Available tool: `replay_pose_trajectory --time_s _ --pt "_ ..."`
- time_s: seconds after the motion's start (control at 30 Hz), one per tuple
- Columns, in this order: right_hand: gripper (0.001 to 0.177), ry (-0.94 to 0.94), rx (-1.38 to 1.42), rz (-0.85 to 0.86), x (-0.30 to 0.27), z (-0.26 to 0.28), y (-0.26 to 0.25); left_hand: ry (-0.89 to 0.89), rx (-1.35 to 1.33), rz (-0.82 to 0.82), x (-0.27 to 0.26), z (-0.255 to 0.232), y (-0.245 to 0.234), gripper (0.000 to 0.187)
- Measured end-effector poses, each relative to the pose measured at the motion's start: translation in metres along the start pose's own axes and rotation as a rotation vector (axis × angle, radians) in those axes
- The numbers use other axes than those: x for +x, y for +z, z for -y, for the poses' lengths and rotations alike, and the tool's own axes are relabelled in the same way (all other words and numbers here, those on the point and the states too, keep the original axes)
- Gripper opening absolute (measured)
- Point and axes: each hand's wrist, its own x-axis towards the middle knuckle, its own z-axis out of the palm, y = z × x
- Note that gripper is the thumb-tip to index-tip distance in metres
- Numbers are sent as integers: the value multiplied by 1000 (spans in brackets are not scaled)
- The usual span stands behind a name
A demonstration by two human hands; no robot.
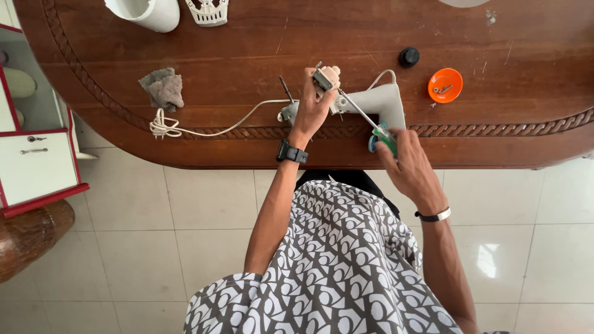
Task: The person uses a screwdriver to fasten screws into the motor housing of an electric fan placed on a wooden table. They then attach the fan's plastic cage to the motor assembly.
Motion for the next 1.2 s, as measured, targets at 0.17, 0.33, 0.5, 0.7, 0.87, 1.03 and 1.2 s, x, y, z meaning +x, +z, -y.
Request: replay_pose_trajectory --time_s 0.17,0.33,0.5,0.7,0.87,1.03,1.2 --pt "28 -90 -39 -71 -5 5 1 45 88 8 -4 -9 -2 33" --pt "39 -70 -110 -117 -6 8 2 37 70 1 -9 -8 3 34" --pt "22 -127 -83 -104 -18 -6 4 -61 64 42 -5 -4 12 36" --pt "33 -10 -176 -156 -19 -23 -6 1 88 33 -3 4 38 32" --pt "39 -58 -123 -189 -20 -35 -27 52 87 36 -3 7 65 30" --pt "22 -125 -133 -124 -21 -68 -57 51 45 33 6 15 108 28" --pt "29 17 -174 -88 -13 -102 -87 45 15 7 17 29 154 27"
